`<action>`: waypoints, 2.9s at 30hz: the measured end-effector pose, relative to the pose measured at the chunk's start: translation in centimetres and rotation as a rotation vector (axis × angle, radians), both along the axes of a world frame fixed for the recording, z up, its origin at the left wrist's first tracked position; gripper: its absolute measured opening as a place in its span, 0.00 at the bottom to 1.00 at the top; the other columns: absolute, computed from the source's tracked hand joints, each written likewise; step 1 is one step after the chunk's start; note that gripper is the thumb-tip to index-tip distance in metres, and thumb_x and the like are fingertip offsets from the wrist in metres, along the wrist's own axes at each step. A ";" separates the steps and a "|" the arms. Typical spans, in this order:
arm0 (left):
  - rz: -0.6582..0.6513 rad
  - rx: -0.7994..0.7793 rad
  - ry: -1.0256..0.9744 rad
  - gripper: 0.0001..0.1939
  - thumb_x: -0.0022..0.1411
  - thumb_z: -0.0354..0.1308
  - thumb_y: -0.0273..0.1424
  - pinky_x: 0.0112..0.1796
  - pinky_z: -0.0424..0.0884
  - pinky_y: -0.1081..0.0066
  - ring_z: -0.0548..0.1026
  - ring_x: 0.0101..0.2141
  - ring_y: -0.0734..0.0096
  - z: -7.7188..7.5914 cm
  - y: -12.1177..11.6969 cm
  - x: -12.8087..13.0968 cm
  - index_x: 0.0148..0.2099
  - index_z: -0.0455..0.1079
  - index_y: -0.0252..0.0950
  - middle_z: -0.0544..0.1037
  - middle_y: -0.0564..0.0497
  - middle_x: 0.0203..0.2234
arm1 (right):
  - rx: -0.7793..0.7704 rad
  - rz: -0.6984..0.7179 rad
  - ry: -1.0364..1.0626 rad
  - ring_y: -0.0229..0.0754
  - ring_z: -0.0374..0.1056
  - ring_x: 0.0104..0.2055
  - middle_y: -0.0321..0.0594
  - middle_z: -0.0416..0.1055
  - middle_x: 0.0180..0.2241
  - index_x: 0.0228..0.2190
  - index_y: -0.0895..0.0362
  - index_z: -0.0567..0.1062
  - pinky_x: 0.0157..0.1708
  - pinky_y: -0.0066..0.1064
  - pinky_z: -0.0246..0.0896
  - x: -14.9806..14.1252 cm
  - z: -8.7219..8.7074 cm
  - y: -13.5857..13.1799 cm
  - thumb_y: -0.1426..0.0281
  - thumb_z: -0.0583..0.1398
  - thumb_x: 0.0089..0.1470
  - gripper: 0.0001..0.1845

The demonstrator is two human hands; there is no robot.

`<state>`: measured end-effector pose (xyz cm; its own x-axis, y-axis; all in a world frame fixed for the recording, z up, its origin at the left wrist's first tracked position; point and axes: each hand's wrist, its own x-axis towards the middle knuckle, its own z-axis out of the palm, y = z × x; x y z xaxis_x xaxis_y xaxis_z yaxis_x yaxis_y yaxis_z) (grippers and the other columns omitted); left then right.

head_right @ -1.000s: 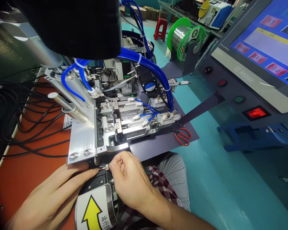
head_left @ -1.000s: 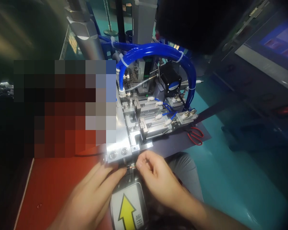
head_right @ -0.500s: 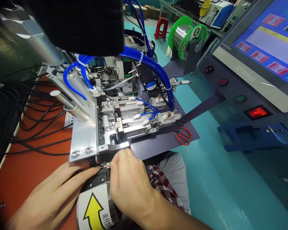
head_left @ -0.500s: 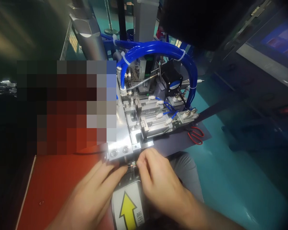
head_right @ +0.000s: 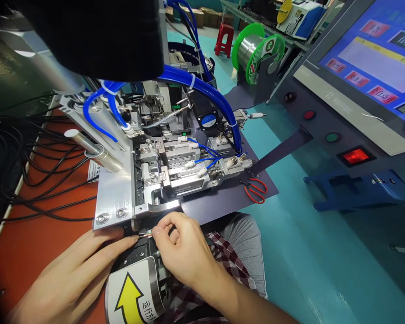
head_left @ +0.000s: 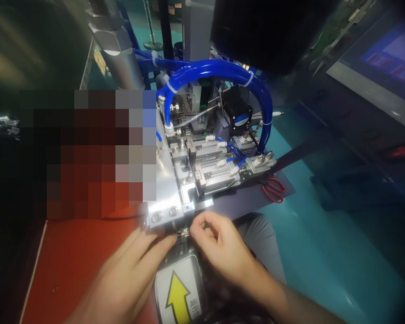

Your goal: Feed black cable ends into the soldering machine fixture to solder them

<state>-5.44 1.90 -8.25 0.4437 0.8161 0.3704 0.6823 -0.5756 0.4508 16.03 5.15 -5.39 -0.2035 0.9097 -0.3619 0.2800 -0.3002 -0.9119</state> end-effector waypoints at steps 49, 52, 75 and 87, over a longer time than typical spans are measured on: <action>-0.119 0.054 0.109 0.18 0.67 0.51 0.21 0.49 0.72 0.75 0.74 0.48 0.67 0.9 0.8 -0.3 0.57 0.67 0.34 0.73 0.43 0.49 | -0.323 -0.030 0.147 0.32 0.48 0.17 0.25 0.54 0.16 0.24 0.56 0.66 0.19 0.26 0.44 -0.3 -0.3 0.9 0.67 0.57 0.57 0.11; -0.103 0.055 0.109 0.19 0.66 0.51 0.21 0.48 0.73 0.73 0.74 0.49 0.65 0.6 0.7 -0.6 0.58 0.68 0.35 0.74 0.44 0.50 | -0.203 -0.069 0.042 0.33 0.54 0.19 0.28 0.58 0.18 0.25 0.57 0.68 0.21 0.26 0.49 0.2 -0.2 0.8 0.68 0.58 0.57 0.09; -0.122 0.072 0.136 0.19 0.67 0.50 0.19 0.52 0.69 0.71 0.69 0.52 0.64 0.6 0.6 -0.3 0.59 0.64 0.32 0.68 0.41 0.52 | 0.587 0.091 -0.304 0.39 0.65 0.26 0.37 0.69 0.26 0.29 0.58 0.72 0.28 0.31 0.57 -0.5 0.1 -0.3 0.73 0.54 0.59 0.09; -0.135 0.058 0.177 0.19 0.67 0.52 0.21 0.52 0.69 0.71 0.69 0.52 0.64 0.6 0.6 -0.7 0.59 0.65 0.34 0.68 0.42 0.52 | -0.398 -0.084 0.243 0.30 0.46 0.17 0.25 0.55 0.16 0.25 0.57 0.69 0.18 0.25 0.40 -0.4 -0.4 1.1 0.71 0.57 0.55 0.08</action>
<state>-6.09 2.50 -7.61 0.6095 0.7246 0.3216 0.6631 -0.6883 0.2943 15.63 6.24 -5.77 -0.2571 0.7267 -0.6370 0.0328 -0.6523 -0.7573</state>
